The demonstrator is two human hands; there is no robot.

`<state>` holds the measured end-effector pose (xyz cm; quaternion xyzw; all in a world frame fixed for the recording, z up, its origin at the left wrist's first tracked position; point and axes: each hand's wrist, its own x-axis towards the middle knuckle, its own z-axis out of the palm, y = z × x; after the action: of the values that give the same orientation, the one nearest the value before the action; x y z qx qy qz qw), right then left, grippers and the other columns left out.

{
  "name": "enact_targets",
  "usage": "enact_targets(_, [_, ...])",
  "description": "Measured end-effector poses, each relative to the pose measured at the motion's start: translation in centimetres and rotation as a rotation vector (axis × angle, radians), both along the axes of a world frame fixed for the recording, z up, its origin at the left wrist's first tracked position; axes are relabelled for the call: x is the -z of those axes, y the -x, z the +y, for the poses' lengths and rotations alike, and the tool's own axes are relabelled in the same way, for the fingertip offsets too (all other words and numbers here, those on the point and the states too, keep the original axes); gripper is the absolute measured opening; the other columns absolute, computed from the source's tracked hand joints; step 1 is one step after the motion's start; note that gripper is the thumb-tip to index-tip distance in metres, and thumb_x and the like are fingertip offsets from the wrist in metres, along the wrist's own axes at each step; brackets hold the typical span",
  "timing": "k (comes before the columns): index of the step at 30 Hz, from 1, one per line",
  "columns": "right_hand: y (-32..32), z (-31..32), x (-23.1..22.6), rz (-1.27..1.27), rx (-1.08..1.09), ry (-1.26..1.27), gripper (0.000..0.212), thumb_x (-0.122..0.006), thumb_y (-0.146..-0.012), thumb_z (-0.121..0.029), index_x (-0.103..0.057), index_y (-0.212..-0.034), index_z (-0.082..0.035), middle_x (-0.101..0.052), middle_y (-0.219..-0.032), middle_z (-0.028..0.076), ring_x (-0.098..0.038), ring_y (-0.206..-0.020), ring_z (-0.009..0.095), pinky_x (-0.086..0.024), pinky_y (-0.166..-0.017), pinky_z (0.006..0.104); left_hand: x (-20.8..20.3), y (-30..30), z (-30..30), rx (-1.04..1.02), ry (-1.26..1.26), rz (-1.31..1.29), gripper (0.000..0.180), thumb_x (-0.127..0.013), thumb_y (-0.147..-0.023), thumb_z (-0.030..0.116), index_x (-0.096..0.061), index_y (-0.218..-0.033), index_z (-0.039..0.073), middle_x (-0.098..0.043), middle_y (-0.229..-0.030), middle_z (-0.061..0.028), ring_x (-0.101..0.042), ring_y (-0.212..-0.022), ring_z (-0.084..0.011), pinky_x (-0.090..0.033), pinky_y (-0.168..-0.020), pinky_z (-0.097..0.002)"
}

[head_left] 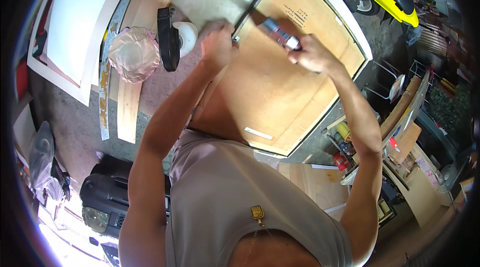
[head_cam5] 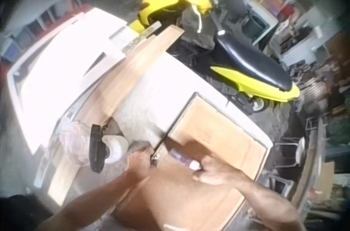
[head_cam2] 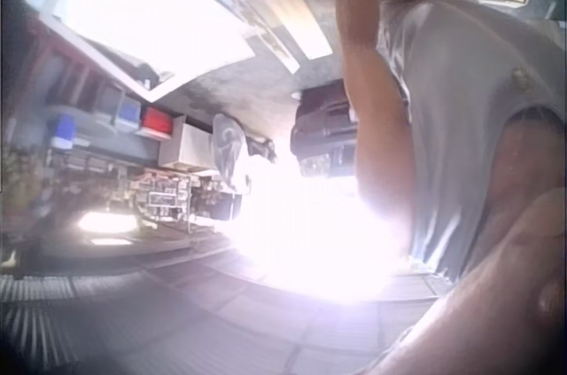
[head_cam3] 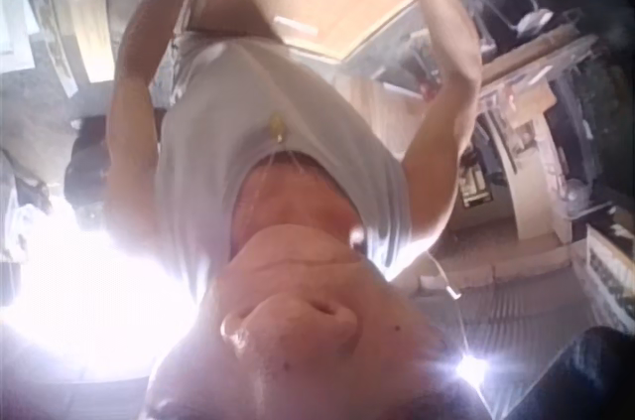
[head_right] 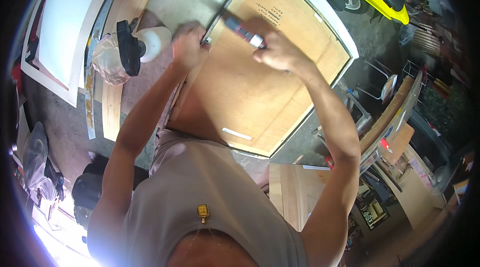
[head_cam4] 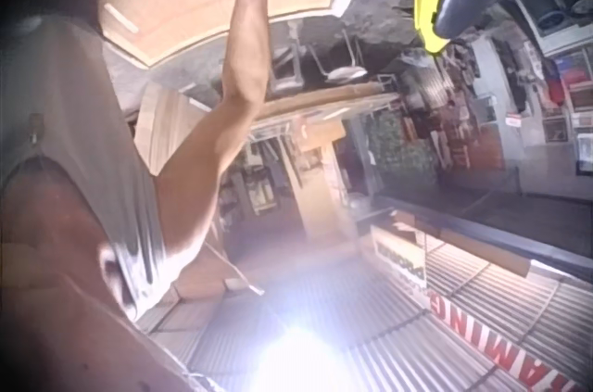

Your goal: The person wipes a black picture frame with a blue cloth, places it over a printed image of a mother and child, and secures the back panel using a staple gun. They then apply masking tape to the back edges of the frame.

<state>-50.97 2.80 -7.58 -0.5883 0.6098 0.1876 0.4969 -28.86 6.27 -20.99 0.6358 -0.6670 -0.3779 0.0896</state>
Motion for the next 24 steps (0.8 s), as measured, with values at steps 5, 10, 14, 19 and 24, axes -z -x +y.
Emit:
enact_targets(5, [3.3, -4.4, 3.0, -0.116, 0.107, 0.058, 0.031, -0.059, -0.068, -0.013, -0.059, -0.098, -0.002, -0.059, -0.073, 0.008, -0.056, -0.066, 0.018, -0.046, -0.061, 0.0328, 1.4, 5.1, -7.2, -0.115, 0.220, 0.161, 0.028, -0.073, -0.067, 0.016, -0.062, -0.089, 0.003, -0.063, -0.093, -0.0165, -0.061, -0.087, -0.0355, -0.049, -0.076, -0.0437])
enact_targets(10, [1.8, -6.8, 2.3, -0.059, 0.035, 0.079, 0.033, -0.059, -0.070, -0.014, -0.059, -0.101, -0.002, -0.061, -0.076, 0.010, -0.059, -0.070, 0.021, -0.047, -0.064, 0.0346, 3.6, 5.7, -9.2, -0.068, 0.222, 0.221, 0.026, -0.073, -0.066, 0.013, -0.061, -0.088, 0.005, -0.063, -0.083, -0.0149, -0.062, -0.081, -0.0358, -0.049, -0.072, -0.0434])
enact_targets(14, [0.4, -7.0, 1.5, 0.082, -0.075, 0.117, 0.039, -0.060, -0.073, -0.019, -0.060, -0.109, -0.003, -0.064, -0.086, 0.018, -0.063, -0.082, 0.031, -0.049, -0.075, 0.0409, 3.1, 5.9, -9.0, -0.061, 0.297, 0.216, 0.023, -0.071, -0.066, 0.011, -0.062, -0.086, 0.005, -0.063, -0.083, -0.0144, -0.062, -0.081, -0.0356, -0.048, -0.071, -0.0453])
enact_targets(19, [1.0, -6.4, 2.5, 0.091, -0.064, 0.156, 0.041, -0.059, -0.074, -0.020, -0.061, -0.111, -0.003, -0.066, -0.086, 0.021, -0.064, -0.086, 0.034, -0.049, -0.078, 0.0420, 3.0, 5.6, -9.9, -0.065, 0.361, 0.227, 0.025, -0.071, -0.065, 0.012, -0.062, -0.088, 0.007, -0.063, -0.085, -0.0134, -0.062, -0.081, -0.0349, -0.048, -0.071, -0.0454])
enact_targets(24, [6.7, -8.5, 2.2, -0.021, 0.106, 0.098, 0.043, -0.060, -0.066, -0.023, -0.062, -0.102, 0.001, -0.065, -0.081, 0.019, -0.063, -0.080, 0.029, -0.049, -0.075, 0.0379, 1.0, 6.3, -9.8, -0.088, 0.086, 0.027, 0.034, -0.074, -0.067, 0.019, -0.063, -0.097, 0.008, -0.065, -0.099, -0.0119, -0.062, -0.095, -0.0305, -0.049, -0.081, -0.0407])
